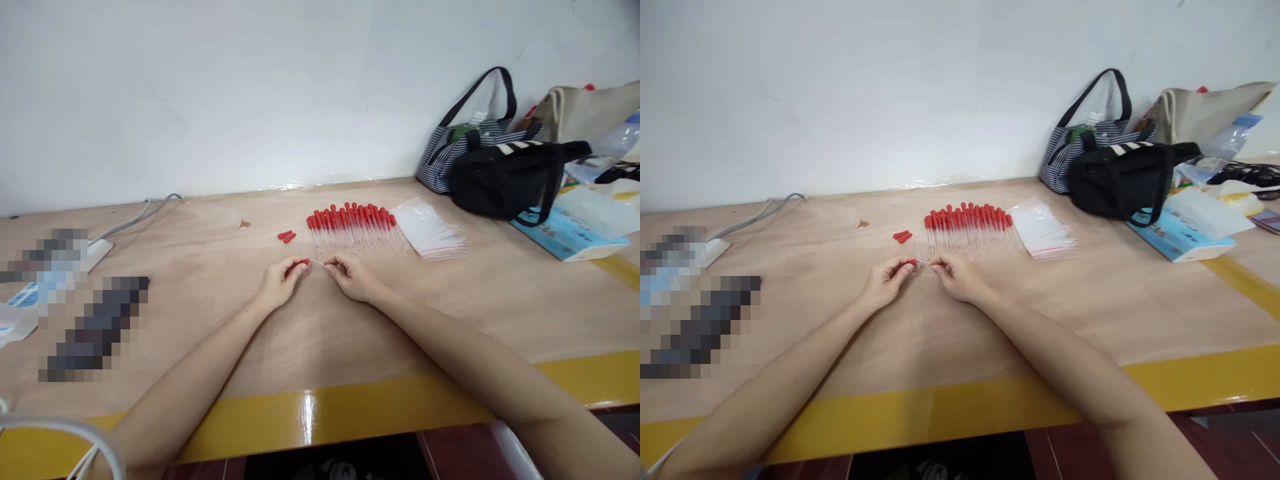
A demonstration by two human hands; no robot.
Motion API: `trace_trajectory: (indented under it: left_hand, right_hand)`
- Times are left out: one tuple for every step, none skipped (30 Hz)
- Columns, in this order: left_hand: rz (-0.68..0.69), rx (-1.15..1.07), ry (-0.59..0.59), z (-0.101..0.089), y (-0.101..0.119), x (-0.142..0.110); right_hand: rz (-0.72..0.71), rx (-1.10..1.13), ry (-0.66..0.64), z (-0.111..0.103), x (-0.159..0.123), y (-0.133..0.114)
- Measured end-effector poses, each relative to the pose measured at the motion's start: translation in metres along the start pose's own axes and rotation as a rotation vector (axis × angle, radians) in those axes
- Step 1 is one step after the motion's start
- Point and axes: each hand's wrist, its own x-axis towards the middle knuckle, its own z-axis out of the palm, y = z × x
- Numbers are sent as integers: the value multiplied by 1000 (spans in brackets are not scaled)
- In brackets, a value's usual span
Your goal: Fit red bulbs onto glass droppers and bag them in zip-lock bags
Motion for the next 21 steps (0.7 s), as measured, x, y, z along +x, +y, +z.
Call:
trace_trajectory:
  left_hand:
    - [-18,-37,-11,1,-1,-1]
    - [-28,-62,-18,1,-1,-1]
    - [-29,-74,-23,1,-2,-2]
    - [-25,-73,-27,1,-1,-3]
    - [-15,-62,-31,1,-1,-4]
    - [-4,-46,-35,1,0,-4]
    - [10,-27,-44,1,1,-5]
    - [25,-5,-53,0,2,-6]
    - [42,18,-64,0,3,-6]
    - [58,44,-73,-1,3,-7]
    - [74,73,-83,-1,4,-7]
    - [91,104,-92,-1,5,-7]
    - [108,135,-98,-1,6,-7]
    - [122,164,-101,-2,6,-7]
    - [135,186,-103,-2,7,-7]
    - [144,203,-103,-2,8,-7]
    - [149,215,-102,-2,8,-7]
    - [152,223,-101,-2,9,-7]
    - [154,230,-103,-2,9,-7]
    - [157,236,-106,-2,10,-7]
    - [160,240,-110,-2,10,-7]
  right_hand:
    - [0,13,-13,0,0,1]
    - [1,26,-27,0,0,2]
    - [2,37,-42,0,1,3]
    - [2,46,-53,0,1,5]
    - [0,52,-63,0,1,6]
    - [-5,54,-72,-1,2,8]
    - [-12,51,-86,-2,2,9]
    - [-22,40,-105,-4,2,10]
    - [-31,19,-122,-6,2,11]
    - [-40,-12,-136,-8,3,10]
    - [-49,-56,-145,-10,2,9]
    - [-61,-111,-147,-13,2,7]
    - [-76,-173,-141,-14,2,5]
    - [-92,-235,-129,-16,1,3]
    - [-111,-289,-121,-17,1,1]
    - [-130,-332,-113,-17,0,-1]
    - [-147,-361,-105,-17,0,-3]
    - [-159,-381,-100,-16,-1,-4]
    - [-166,-395,-99,-15,-1,-4]
    - [-168,-407,-101,-14,-1,-5]
    - [-165,-417,-104,-13,-1,-6]
